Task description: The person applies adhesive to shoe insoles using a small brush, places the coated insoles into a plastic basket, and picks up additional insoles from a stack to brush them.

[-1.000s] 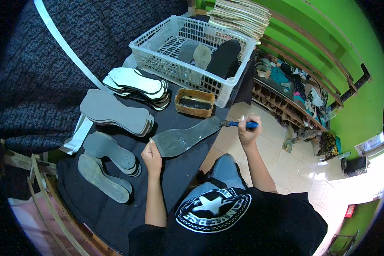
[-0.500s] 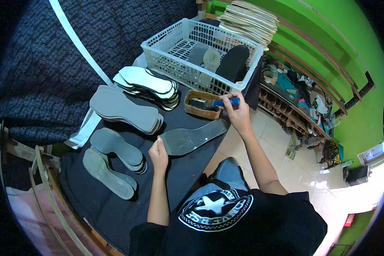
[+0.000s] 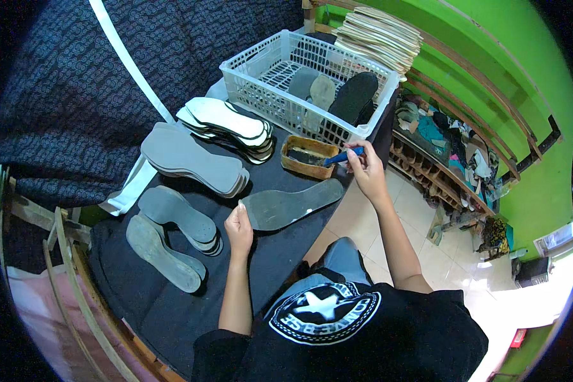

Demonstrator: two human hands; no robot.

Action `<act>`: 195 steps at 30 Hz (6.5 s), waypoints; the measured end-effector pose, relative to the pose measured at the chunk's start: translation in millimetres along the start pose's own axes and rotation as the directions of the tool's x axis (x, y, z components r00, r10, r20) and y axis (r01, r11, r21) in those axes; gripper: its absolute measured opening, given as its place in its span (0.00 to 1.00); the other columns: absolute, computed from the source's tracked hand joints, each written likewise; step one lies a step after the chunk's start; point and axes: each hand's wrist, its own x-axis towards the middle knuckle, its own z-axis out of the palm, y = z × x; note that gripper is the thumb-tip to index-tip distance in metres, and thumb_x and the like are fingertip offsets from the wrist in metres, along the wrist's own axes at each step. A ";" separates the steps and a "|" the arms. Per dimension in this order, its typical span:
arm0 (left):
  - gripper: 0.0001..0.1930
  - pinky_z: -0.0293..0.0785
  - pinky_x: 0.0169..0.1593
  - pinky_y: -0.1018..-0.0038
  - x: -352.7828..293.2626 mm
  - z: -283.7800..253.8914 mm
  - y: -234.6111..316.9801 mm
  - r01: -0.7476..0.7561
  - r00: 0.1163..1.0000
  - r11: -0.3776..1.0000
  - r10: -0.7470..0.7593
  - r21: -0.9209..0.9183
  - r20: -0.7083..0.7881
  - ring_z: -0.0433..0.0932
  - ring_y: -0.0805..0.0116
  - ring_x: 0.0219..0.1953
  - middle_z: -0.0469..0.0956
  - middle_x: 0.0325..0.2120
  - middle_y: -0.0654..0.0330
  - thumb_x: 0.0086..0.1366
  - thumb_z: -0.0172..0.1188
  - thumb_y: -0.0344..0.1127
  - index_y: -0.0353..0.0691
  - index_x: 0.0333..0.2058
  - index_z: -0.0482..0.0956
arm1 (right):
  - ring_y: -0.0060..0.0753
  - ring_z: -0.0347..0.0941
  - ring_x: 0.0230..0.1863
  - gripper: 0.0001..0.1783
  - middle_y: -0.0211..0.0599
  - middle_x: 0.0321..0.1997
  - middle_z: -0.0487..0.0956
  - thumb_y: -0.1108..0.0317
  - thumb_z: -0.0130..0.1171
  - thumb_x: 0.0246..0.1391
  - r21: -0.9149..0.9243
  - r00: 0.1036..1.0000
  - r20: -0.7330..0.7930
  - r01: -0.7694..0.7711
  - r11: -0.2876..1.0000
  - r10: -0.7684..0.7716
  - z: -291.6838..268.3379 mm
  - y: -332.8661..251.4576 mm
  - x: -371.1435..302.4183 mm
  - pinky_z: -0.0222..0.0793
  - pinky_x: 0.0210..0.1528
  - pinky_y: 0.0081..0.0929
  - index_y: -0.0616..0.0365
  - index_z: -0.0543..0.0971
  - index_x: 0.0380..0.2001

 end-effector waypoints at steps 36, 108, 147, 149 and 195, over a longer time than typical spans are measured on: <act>0.17 0.49 0.17 0.78 46.7 6.3 93.2 -0.267 0.901 0.951 0.189 0.157 0.390 0.50 0.80 0.15 0.52 0.09 0.65 0.59 0.44 0.35 0.32 0.15 0.59 | 0.31 0.67 0.26 0.13 0.39 0.25 0.73 0.62 0.52 0.45 -0.016 0.406 0.890 0.479 0.878 -0.205 69.2 -89.6 65.1 0.63 0.29 0.25 0.62 0.75 0.28; 0.09 0.64 0.29 0.81 272.9 165.2 68.3 -0.177 0.984 0.957 0.176 0.229 0.025 0.67 0.77 0.26 0.68 0.23 0.63 0.57 0.48 0.36 0.35 0.31 0.65 | 0.23 0.67 0.17 0.05 0.33 0.16 0.73 0.69 0.56 0.36 -0.538 0.760 0.575 0.075 0.839 0.301 41.9 168.6 396.0 0.63 0.20 0.21 0.58 0.75 0.18; 0.11 0.66 0.31 0.77 269.2 188.0 80.0 -0.078 0.994 0.875 0.102 0.477 -0.026 0.71 0.70 0.26 0.72 0.23 0.60 0.55 0.48 0.41 0.39 0.32 0.67 | 0.34 0.71 0.16 0.09 0.42 0.16 0.74 0.69 0.57 0.28 -0.709 0.326 0.663 0.561 0.426 0.674 1.7 151.1 397.3 0.66 0.18 0.27 0.67 0.75 0.15; 0.11 0.66 0.32 0.77 269.5 188.9 80.6 -0.083 0.994 0.870 0.108 0.486 -0.023 0.72 0.70 0.26 0.72 0.23 0.60 0.55 0.48 0.40 0.39 0.32 0.67 | 0.34 0.71 0.17 0.09 0.42 0.17 0.74 0.70 0.55 0.31 -0.670 0.287 0.658 0.647 0.366 0.696 6.5 169.4 404.1 0.66 0.18 0.26 0.67 0.75 0.15; 0.11 0.66 0.31 0.77 266.8 189.0 78.1 -0.080 0.993 0.857 0.114 0.509 -0.037 0.72 0.70 0.27 0.72 0.23 0.59 0.55 0.48 0.39 0.38 0.32 0.66 | 0.24 0.58 0.08 0.12 0.33 0.09 0.67 0.67 0.43 0.48 -0.642 0.421 0.732 0.163 0.749 0.535 19.0 207.6 411.0 0.51 0.08 0.22 0.58 0.67 0.15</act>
